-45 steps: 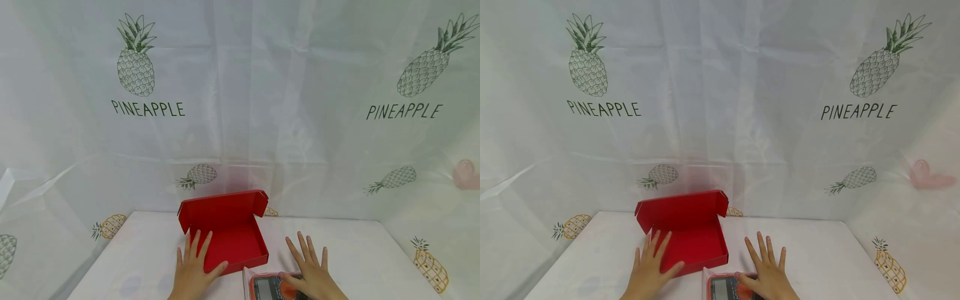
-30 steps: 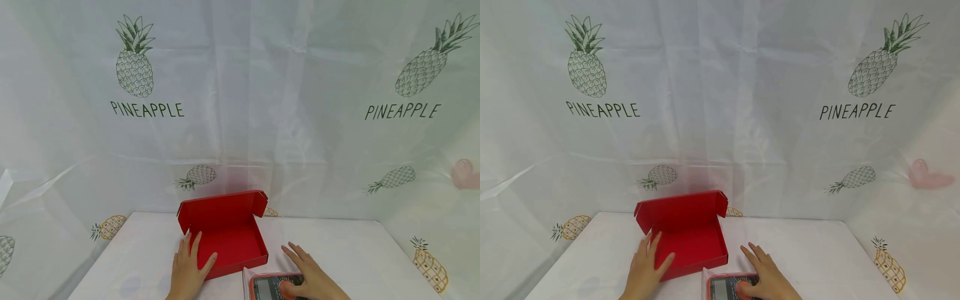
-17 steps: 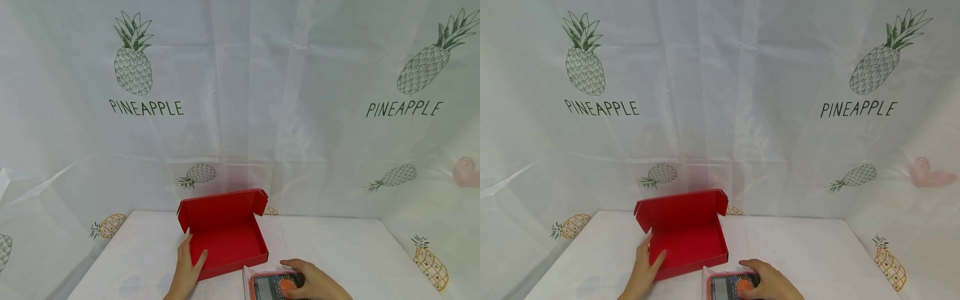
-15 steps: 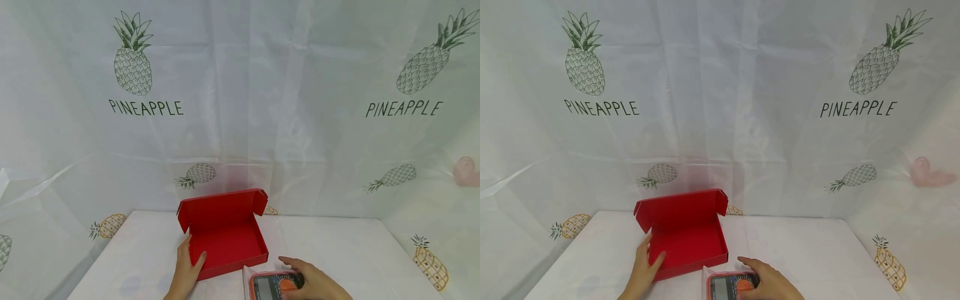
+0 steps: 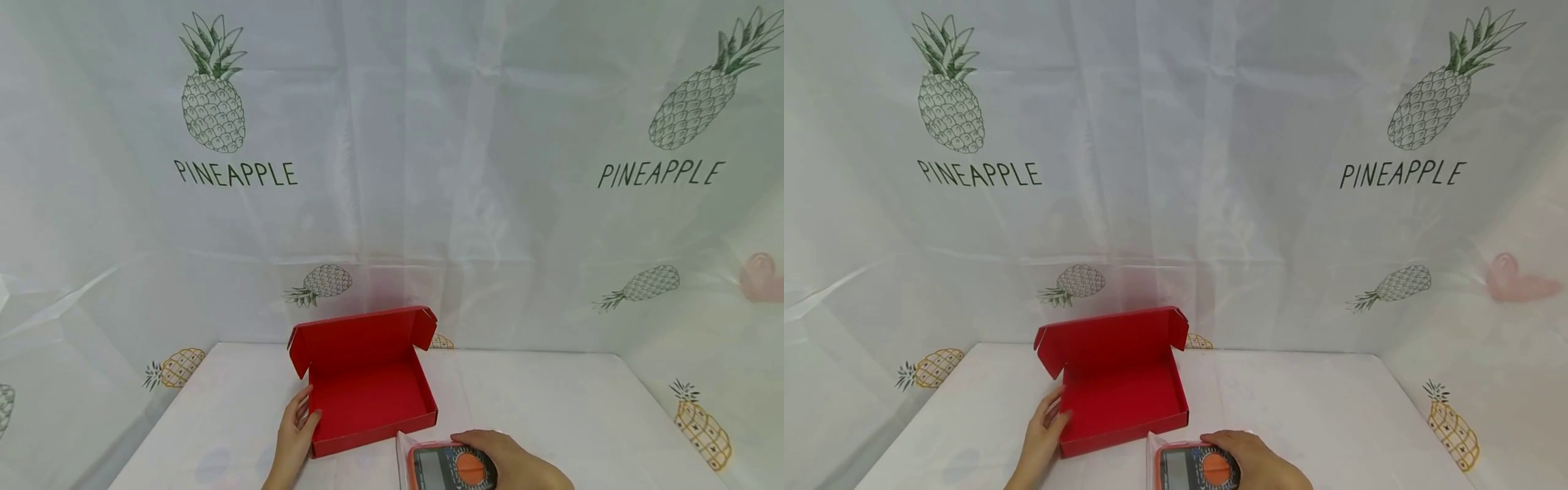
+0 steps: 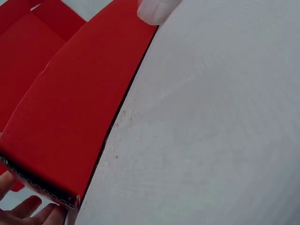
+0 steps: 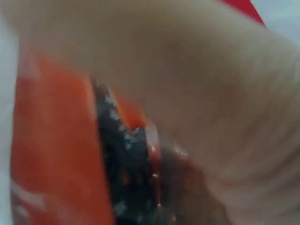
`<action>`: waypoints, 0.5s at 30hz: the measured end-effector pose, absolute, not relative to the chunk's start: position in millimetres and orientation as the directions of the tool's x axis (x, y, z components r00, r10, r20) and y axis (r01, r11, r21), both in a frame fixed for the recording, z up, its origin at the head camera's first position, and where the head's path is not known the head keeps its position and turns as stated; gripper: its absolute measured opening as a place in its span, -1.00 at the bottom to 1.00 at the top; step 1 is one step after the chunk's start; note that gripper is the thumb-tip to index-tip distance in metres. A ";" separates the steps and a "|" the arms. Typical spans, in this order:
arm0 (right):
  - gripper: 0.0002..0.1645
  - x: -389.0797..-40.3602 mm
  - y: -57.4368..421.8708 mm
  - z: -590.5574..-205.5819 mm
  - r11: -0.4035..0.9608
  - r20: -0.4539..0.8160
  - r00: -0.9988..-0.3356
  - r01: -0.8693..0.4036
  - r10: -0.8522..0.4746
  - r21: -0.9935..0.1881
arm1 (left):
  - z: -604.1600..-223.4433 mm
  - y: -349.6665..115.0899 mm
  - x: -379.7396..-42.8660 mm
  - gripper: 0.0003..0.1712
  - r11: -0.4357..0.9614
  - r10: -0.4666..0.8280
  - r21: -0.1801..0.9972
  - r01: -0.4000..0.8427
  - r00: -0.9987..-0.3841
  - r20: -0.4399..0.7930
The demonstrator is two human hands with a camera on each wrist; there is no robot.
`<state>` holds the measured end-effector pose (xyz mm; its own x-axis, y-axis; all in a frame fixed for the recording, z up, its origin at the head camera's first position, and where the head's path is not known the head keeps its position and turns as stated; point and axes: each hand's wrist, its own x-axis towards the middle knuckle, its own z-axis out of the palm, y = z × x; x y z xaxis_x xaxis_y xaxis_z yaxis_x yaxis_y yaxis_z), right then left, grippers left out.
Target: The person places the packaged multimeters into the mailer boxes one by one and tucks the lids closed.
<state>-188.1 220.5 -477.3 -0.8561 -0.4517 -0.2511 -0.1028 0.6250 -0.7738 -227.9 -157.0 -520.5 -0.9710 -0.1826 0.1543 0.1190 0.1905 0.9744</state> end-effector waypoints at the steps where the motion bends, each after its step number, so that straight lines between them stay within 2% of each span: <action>1: 0.05 -188.5 220.8 -478.0 0.647 -0.239 -0.857 -0.134 -0.456 -0.751 | -521.6 -158.1 -228.3 -0.38 0.177 -0.178 0.976 0.126 -0.971 0.158; 6: 0.10 -191.1 222.7 -482.3 0.703 -0.194 -0.857 -0.241 -0.478 -0.669 | -524.5 -165.3 -230.0 -0.36 0.147 -0.137 0.976 0.161 -0.974 0.181; 11: 0.07 -191.7 222.5 -483.9 0.694 -0.201 -0.856 -0.224 -0.475 -0.685 | -523.6 -173.6 -229.8 -0.31 0.107 -0.122 0.987 0.120 -0.984 0.133; 15: 0.01 -189.1 221.8 -482.1 0.662 -0.224 -0.861 -0.160 -0.456 -0.732 | -523.2 -175.7 -230.8 -0.29 0.088 -0.110 0.993 0.075 -0.990 0.085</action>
<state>-189.1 221.8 -482.1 -0.8611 -0.4563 -0.2243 -0.1601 0.6620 -0.7322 -230.8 -175.7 -523.2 -0.9903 -0.1097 0.0848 0.0753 0.0882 0.9932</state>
